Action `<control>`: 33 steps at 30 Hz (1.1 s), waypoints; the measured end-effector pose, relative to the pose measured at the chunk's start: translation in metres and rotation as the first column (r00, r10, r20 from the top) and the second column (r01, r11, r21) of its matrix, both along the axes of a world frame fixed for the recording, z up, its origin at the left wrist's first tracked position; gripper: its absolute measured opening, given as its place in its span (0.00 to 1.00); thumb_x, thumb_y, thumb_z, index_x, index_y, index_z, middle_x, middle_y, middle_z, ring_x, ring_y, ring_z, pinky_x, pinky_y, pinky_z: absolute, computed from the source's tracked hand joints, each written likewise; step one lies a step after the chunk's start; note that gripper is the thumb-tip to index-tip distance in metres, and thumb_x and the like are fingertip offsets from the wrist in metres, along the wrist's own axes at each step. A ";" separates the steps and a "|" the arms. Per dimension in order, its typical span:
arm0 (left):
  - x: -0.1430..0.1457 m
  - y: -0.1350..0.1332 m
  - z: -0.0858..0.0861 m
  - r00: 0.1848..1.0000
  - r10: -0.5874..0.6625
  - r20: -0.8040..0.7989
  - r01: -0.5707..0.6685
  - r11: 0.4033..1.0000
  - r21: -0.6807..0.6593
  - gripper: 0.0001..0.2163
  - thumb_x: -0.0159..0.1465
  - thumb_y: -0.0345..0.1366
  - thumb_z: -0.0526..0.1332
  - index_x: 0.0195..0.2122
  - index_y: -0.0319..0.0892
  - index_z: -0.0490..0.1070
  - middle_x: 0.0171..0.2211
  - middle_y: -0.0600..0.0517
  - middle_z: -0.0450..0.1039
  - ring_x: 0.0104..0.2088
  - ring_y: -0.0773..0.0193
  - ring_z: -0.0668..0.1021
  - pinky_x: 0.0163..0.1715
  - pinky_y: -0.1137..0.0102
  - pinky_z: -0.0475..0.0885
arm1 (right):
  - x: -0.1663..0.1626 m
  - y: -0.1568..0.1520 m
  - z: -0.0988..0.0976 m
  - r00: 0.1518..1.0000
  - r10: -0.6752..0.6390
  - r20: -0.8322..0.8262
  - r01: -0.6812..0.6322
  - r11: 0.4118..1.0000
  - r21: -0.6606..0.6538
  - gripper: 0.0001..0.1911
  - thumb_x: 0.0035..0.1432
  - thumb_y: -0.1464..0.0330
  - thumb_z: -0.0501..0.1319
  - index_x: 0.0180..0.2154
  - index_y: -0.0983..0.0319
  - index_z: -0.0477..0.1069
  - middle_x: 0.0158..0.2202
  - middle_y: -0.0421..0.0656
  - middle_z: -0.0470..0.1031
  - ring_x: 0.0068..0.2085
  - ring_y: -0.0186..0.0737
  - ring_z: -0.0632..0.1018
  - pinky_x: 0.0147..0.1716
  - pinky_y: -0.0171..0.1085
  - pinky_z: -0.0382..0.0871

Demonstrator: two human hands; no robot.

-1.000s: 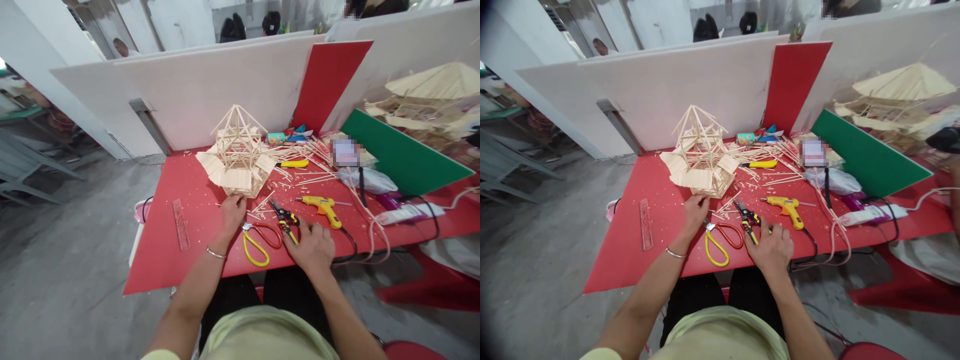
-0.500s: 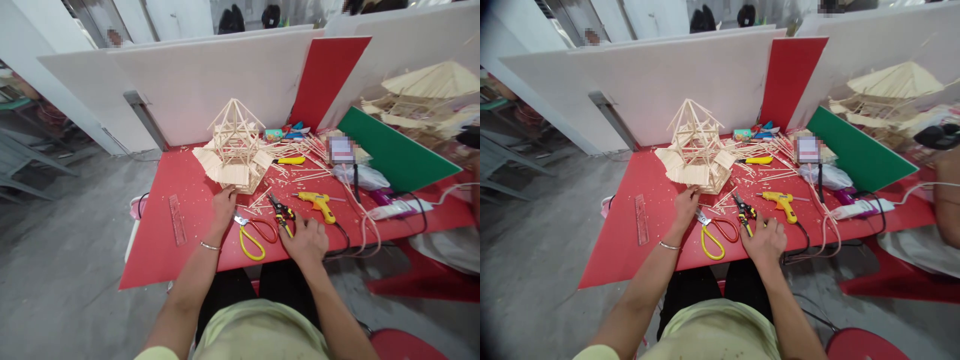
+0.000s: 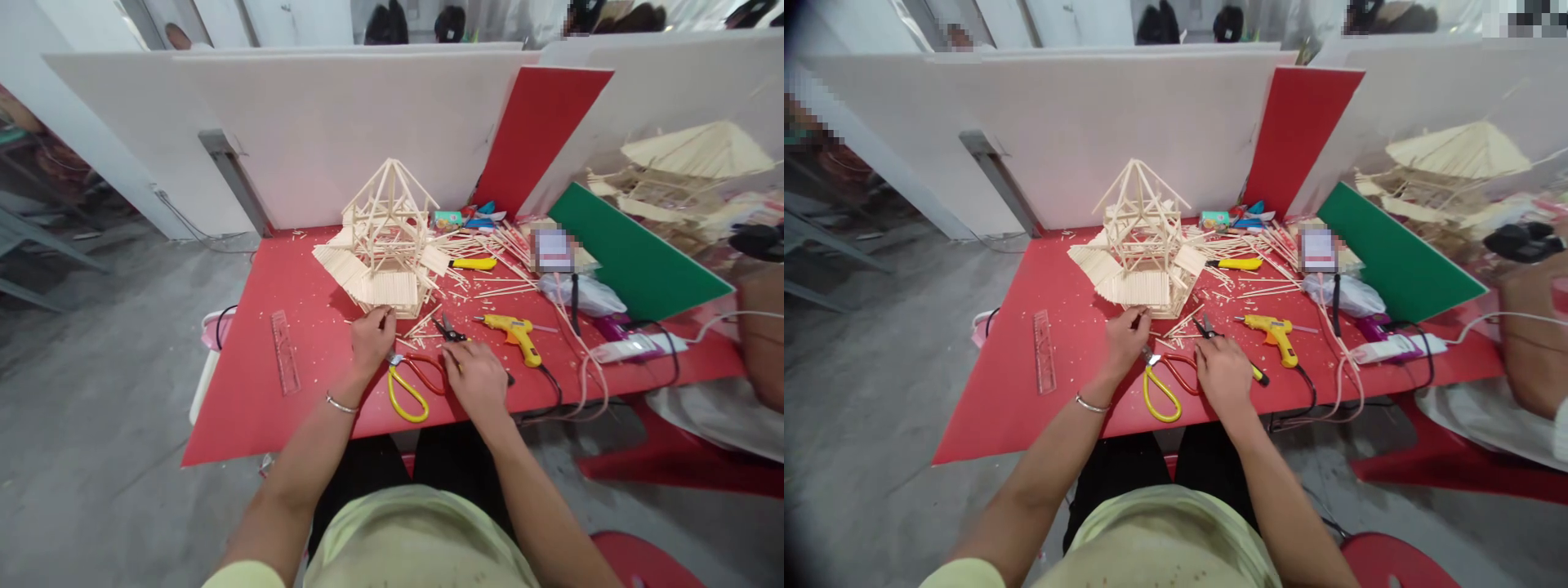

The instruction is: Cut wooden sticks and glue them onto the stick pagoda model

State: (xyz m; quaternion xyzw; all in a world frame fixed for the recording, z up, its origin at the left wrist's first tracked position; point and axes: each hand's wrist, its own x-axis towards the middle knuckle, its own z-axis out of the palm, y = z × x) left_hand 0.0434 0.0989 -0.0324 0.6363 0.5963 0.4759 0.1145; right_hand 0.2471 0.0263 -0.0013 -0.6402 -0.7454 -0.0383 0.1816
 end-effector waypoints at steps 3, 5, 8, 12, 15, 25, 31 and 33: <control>0.001 -0.001 0.000 0.997 -0.063 0.041 0.063 0.998 -0.009 0.10 0.67 0.38 0.58 0.40 0.43 0.79 0.40 0.49 0.82 0.38 0.63 0.82 0.42 0.70 0.73 | -0.010 0.032 0.009 0.994 0.074 0.082 -0.063 0.990 -0.127 0.17 0.68 0.64 0.51 0.44 0.58 0.78 0.41 0.48 0.78 0.44 0.45 0.72 0.39 0.38 0.61; 0.002 -0.001 0.000 0.996 -0.073 0.054 0.075 0.996 -0.038 0.10 0.67 0.38 0.59 0.40 0.43 0.80 0.39 0.49 0.82 0.38 0.63 0.81 0.42 0.70 0.73 | -0.015 0.053 0.009 0.977 0.159 0.140 -0.128 0.969 -0.210 0.16 0.68 0.66 0.51 0.42 0.59 0.77 0.41 0.48 0.77 0.45 0.45 0.72 0.36 0.38 0.59; 0.002 0.000 -0.002 0.996 -0.070 0.052 0.074 0.994 -0.082 0.10 0.67 0.39 0.59 0.40 0.44 0.80 0.39 0.50 0.82 0.38 0.63 0.81 0.43 0.70 0.73 | -0.019 0.079 0.004 0.954 0.257 0.154 -0.209 0.940 -0.270 0.13 0.66 0.67 0.53 0.40 0.59 0.77 0.39 0.47 0.77 0.44 0.44 0.73 0.34 0.37 0.57; 0.000 0.002 -0.006 0.993 -0.118 0.024 0.120 0.988 -0.097 0.11 0.67 0.39 0.59 0.42 0.44 0.80 0.42 0.48 0.82 0.41 0.61 0.81 0.45 0.69 0.73 | -0.017 0.100 -0.005 0.930 0.343 0.129 -0.289 0.903 -0.317 0.10 0.65 0.65 0.56 0.38 0.59 0.76 0.37 0.46 0.76 0.42 0.43 0.74 0.34 0.36 0.57; 0.001 0.003 -0.008 0.981 -0.189 -0.035 0.185 0.978 -0.095 0.11 0.67 0.39 0.59 0.42 0.45 0.80 0.42 0.48 0.82 0.42 0.60 0.81 0.46 0.67 0.73 | -0.015 0.108 -0.010 0.912 0.396 0.105 -0.343 0.879 -0.332 0.10 0.65 0.66 0.57 0.38 0.61 0.75 0.38 0.48 0.76 0.42 0.43 0.74 0.38 0.36 0.59; 0.004 0.003 -0.010 0.881 -0.396 -0.258 0.386 0.918 -0.089 0.10 0.69 0.38 0.58 0.44 0.45 0.79 0.41 0.48 0.80 0.41 0.62 0.79 0.42 0.70 0.71 | -0.009 0.095 -0.011 0.883 0.444 -0.153 -0.468 0.862 -0.195 0.10 0.66 0.70 0.54 0.41 0.63 0.74 0.39 0.49 0.78 0.43 0.42 0.75 0.45 0.37 0.65; 0.005 0.004 -0.007 0.917 -0.324 -0.234 0.280 0.938 -0.202 0.11 0.70 0.37 0.55 0.42 0.44 0.78 0.39 0.47 0.80 0.39 0.61 0.79 0.42 0.69 0.71 | 0.009 0.091 -0.014 0.862 0.345 -0.370 -0.398 0.914 -0.075 0.16 0.68 0.66 0.50 0.49 0.57 0.73 0.48 0.43 0.79 0.46 0.39 0.78 0.48 0.39 0.69; 0.007 0.004 -0.005 0.938 -0.242 -0.247 0.171 0.946 -0.275 0.13 0.71 0.37 0.53 0.45 0.44 0.77 0.39 0.46 0.80 0.41 0.60 0.80 0.43 0.69 0.70 | 0.019 0.090 -0.016 0.870 0.246 -0.428 -0.290 0.956 -0.040 0.17 0.68 0.63 0.50 0.51 0.57 0.73 0.48 0.44 0.79 0.46 0.41 0.78 0.46 0.40 0.70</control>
